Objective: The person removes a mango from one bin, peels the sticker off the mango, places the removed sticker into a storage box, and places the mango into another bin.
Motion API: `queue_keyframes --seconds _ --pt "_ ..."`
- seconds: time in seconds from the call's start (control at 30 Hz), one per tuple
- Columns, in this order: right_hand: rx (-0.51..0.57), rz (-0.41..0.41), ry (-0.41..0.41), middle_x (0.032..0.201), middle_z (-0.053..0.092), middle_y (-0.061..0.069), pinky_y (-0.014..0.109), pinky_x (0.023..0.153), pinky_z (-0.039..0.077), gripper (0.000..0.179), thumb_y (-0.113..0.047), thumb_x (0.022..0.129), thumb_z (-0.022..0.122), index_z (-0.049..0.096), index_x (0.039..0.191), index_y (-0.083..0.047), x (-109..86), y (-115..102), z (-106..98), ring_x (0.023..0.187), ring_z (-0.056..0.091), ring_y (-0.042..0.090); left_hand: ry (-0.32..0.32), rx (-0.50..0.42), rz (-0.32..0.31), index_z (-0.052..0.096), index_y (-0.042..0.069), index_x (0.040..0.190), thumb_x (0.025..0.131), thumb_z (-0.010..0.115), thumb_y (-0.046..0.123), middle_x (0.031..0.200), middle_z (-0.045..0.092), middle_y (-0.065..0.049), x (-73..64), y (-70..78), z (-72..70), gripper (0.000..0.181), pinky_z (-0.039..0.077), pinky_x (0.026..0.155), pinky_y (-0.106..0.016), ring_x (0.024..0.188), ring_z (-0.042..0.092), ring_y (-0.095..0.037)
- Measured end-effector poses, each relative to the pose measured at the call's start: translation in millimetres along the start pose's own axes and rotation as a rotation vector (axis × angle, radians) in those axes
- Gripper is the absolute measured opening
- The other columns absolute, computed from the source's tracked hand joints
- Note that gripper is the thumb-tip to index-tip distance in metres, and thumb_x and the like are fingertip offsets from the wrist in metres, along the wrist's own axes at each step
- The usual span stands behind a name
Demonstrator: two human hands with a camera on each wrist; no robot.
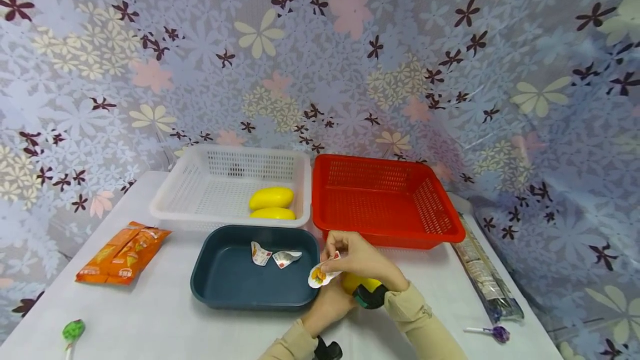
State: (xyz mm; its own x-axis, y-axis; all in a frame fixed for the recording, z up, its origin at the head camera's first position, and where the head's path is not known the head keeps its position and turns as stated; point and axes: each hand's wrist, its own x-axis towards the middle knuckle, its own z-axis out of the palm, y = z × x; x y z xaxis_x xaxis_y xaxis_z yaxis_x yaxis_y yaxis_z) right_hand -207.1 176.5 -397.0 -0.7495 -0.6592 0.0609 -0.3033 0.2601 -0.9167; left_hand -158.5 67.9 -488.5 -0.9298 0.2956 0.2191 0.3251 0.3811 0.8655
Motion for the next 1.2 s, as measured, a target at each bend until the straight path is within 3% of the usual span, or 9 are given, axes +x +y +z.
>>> queue_keyframes --seconds 0.1,0.23,0.4,0.53,0.63,0.77,0.87,0.97,1.2 --pt "-0.055 -0.013 -0.086 0.081 0.068 0.011 0.026 0.072 0.054 0.031 -0.014 0.082 0.077 0.048 0.076 -0.004 17.6 -14 3 0.078 0.065 0.01 0.029 0.025 0.04 0.059 0.002 0.121 0.072 0.08 0.023 0.115 0.065 -0.008 1.1 -3.4 0.1 0.057 0.046 0.095 -0.03 0.105 0.058 -0.018" --pt "-0.047 0.018 -0.14 0.081 0.067 0.009 0.026 0.075 0.056 0.03 -0.011 0.082 0.076 0.048 0.075 -0.004 32.2 -22 4 0.079 0.065 0.012 0.07 0.055 0.095 0.061 0.007 0.12 0.069 0.08 0.022 0.118 0.064 -0.005 1.2 -7.7 1.1 0.057 0.046 0.097 -0.032 0.11 0.058 -0.018" --pt "-0.094 0.033 -0.198 0.077 0.063 0.001 0.023 0.073 0.055 0.03 -0.011 0.081 0.078 0.049 0.074 -0.005 52.2 -16 9 0.077 0.065 0.009 0.084 -0.084 0.05 0.062 0.005 0.113 0.064 0.079 0.012 0.112 0.066 -0.007 -0.9 -9.9 0.9 0.052 0.048 0.092 -0.028 0.102 0.06 -0.015" --pt "-0.222 0.009 -0.279 0.068 0.055 -0.007 0.015 0.062 0.046 0.03 -0.02 0.08 0.08 0.051 0.072 -0.011 72.2 -12 18 0.067 0.057 0.001 0.064 -0.102 0.017 0.06 0.003 0.114 0.067 0.079 0.013 0.109 0.066 -0.009 -1.8 -9.3 1.0 0.052 0.047 0.091 -0.026 0.099 0.058 -0.013" --pt "-0.255 0.016 -0.333 0.067 0.053 -0.008 0.015 0.061 0.045 0.03 -0.023 0.08 0.08 0.053 0.073 -0.012 81.4 -14 20 0.066 0.056 0.001 0.038 -0.098 -0.023 0.058 0.004 0.12 0.07 0.079 0.015 0.114 0.064 -0.006 -2.4 -8.8 1.1 0.055 0.045 0.094 -0.025 0.104 0.056 -0.011" --pt "-0.221 0.034 -0.305 0.072 0.06 -0.006 0.019 0.064 0.05 0.029 -0.02 0.081 0.079 0.053 0.073 -0.011 80.9 -16 14 0.07 0.059 0.004 0.039 -0.107 -0.033 0.059 0.007 0.121 0.07 0.079 0.014 0.114 0.066 -0.003 -2.3 -8.0 0.3 0.055 0.047 0.092 -0.023 0.102 0.057 -0.007" --pt "-0.185 0.047 -0.246 0.076 0.063 -0.003 0.022 0.067 0.051 0.029 -0.018 0.082 0.077 0.051 0.073 -0.01 75.7 -14 6 0.073 0.06 0.008 0.061 -0.044 0.005 0.063 0.005 0.115 0.069 0.08 0.013 0.107 0.069 -0.004 -1.1 -6.6 -1.4 0.05 0.049 0.084 -0.021 0.093 0.058 -0.006" --pt "-0.134 0.058 -0.215 0.079 0.064 0.001 0.024 0.07 0.053 0.029 -0.015 0.083 0.076 0.049 0.074 -0.007 71.2 -11 0 0.078 0.062 0.012 0.062 0.027 0.004 0.065 0.004 0.11 0.069 0.081 0.016 0.1 0.068 -0.004 -0.5 -4.4 -3.2 0.045 0.047 0.076 -0.019 0.085 0.055 -0.004" --pt "-0.139 0.078 -0.235 0.08 0.064 0.0 0.026 0.072 0.054 0.028 -0.019 0.083 0.076 0.051 0.076 -0.008 69.8 -6 -2 0.078 0.062 0.013 0.045 0.079 -0.039 0.066 0.003 0.108 0.069 0.08 0.02 0.095 0.066 -0.003 -3.2 0.4 -0.7 0.045 0.043 0.072 -0.019 0.082 0.051 -0.005"
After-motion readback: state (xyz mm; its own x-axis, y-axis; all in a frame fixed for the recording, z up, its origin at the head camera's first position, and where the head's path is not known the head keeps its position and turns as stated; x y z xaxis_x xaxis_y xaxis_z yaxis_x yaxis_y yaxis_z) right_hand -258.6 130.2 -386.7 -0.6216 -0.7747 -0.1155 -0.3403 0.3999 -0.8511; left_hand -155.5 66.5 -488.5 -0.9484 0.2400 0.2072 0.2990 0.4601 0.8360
